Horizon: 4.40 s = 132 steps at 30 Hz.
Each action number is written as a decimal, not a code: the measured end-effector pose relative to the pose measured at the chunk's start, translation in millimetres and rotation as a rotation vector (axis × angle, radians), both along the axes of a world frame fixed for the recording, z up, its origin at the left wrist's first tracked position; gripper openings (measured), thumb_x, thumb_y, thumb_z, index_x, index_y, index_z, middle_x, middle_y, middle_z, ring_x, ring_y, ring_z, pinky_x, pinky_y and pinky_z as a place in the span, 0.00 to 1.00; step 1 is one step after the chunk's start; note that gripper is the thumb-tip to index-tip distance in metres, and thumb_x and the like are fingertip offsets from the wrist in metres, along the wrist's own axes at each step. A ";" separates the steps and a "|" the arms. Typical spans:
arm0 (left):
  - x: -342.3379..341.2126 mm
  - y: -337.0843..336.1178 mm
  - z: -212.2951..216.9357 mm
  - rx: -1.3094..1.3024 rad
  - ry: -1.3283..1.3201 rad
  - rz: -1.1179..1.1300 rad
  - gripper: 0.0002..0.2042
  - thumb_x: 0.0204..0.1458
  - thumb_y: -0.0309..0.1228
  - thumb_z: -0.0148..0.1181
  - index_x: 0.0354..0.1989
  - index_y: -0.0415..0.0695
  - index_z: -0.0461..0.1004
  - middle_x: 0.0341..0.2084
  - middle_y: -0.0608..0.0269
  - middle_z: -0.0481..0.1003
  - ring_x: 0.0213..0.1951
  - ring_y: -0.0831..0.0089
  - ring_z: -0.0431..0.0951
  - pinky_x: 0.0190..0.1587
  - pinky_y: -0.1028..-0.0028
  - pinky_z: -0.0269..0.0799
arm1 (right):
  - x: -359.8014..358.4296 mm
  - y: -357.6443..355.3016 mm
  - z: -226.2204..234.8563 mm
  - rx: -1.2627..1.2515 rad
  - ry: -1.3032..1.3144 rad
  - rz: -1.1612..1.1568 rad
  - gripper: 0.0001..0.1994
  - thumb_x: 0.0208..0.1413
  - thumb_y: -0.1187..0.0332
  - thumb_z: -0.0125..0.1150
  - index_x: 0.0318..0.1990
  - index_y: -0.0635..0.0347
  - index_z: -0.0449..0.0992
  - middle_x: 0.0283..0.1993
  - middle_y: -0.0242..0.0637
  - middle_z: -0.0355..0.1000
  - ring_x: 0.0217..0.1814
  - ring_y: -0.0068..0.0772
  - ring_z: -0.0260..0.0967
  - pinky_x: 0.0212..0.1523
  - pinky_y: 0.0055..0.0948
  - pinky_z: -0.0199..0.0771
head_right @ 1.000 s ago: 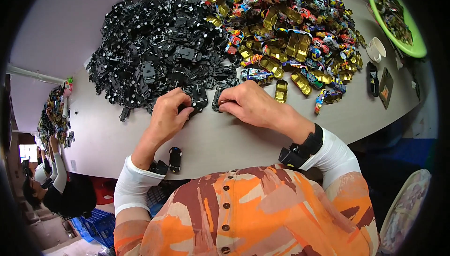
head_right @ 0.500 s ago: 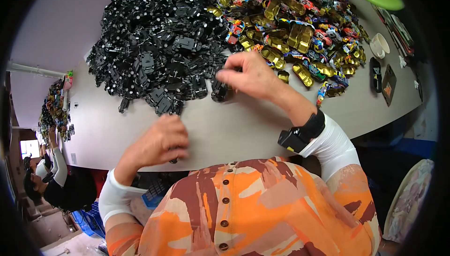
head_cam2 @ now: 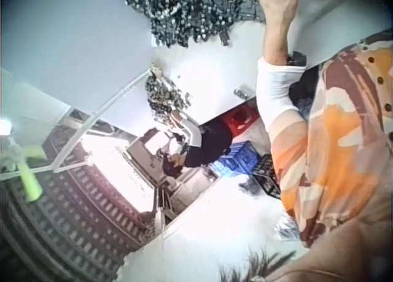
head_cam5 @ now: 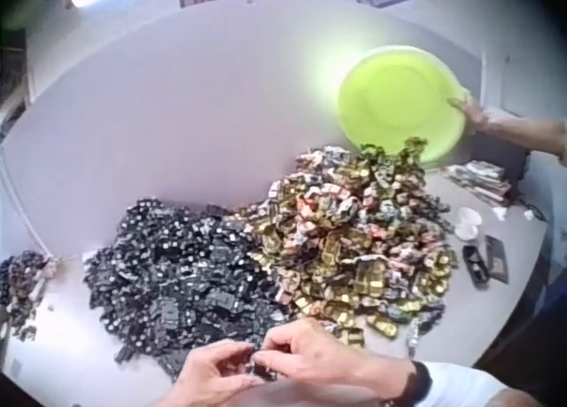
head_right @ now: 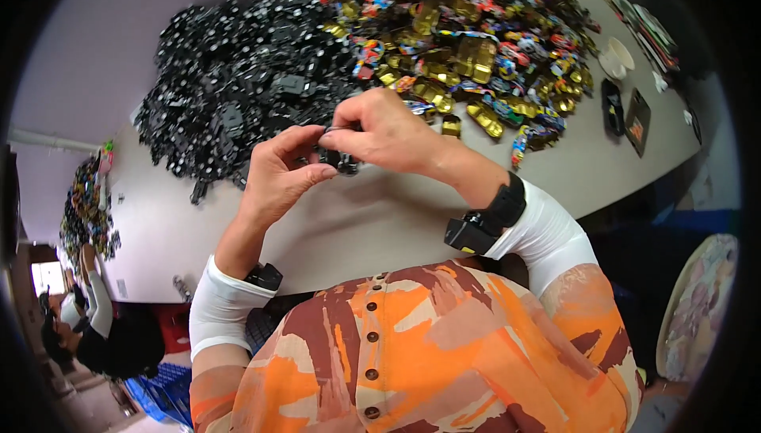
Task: Manually assemble toy car components by snapping pieces together.
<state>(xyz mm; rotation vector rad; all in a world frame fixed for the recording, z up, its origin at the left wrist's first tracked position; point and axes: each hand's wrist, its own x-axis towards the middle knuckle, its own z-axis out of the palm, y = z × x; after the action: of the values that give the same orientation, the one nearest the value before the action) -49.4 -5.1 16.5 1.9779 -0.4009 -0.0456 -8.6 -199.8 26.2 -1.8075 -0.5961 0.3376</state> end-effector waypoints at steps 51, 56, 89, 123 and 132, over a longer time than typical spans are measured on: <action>11.2 -3.6 -46.9 -1.214 0.560 -0.102 0.16 0.50 0.30 0.61 0.45 0.37 0.69 0.38 0.58 0.74 0.39 0.71 0.75 0.38 0.75 0.72 | 9.9 -8.9 -12.0 -0.034 -0.387 -0.091 0.09 0.44 0.67 0.64 0.25 0.64 0.74 0.25 0.39 0.66 0.28 0.33 0.65 0.29 0.32 0.63; 15.1 0.7 -43.3 -1.056 0.484 -0.101 0.18 0.49 0.34 0.61 0.45 0.38 0.68 0.41 0.54 0.73 0.45 0.63 0.74 0.47 0.63 0.72 | -8.3 -55.3 -0.9 -0.542 -0.550 0.225 0.08 0.41 0.69 0.63 0.22 0.62 0.72 0.28 0.42 0.65 0.33 0.44 0.67 0.31 0.39 0.66; 6.0 -5.3 -34.7 -0.767 0.394 -0.334 0.16 0.38 0.24 0.66 0.39 0.40 0.75 0.41 0.64 0.66 0.43 0.77 0.67 0.43 0.79 0.65 | 4.4 -31.0 -8.8 0.119 0.731 0.165 0.04 0.53 0.74 0.53 0.36 0.61 0.72 0.24 0.24 0.63 0.20 0.13 0.56 0.19 0.16 0.54; 9.0 -4.5 -30.4 -0.644 0.385 -0.390 0.17 0.40 0.26 0.68 0.41 0.38 0.75 0.42 0.63 0.73 0.45 0.75 0.71 0.49 0.74 0.65 | 19.2 -25.1 -26.9 0.133 0.413 0.136 0.11 0.43 0.70 0.65 0.36 0.63 0.77 0.26 0.24 0.69 0.25 0.11 0.59 0.24 0.16 0.59; 13.1 0.6 -42.2 -1.029 0.437 -0.105 0.23 0.47 0.34 0.63 0.50 0.38 0.66 0.43 0.49 0.73 0.46 0.62 0.75 0.47 0.64 0.74 | -5.0 -22.1 -0.7 0.251 0.262 -0.133 0.09 0.45 0.77 0.64 0.36 0.64 0.75 0.28 0.26 0.69 0.24 0.10 0.62 0.22 0.14 0.62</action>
<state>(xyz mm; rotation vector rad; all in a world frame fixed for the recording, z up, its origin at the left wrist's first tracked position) -36.3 -4.5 -25.7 0.8933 -0.1717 -0.2756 -13.6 -221.9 25.5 -1.5222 -0.3178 0.3835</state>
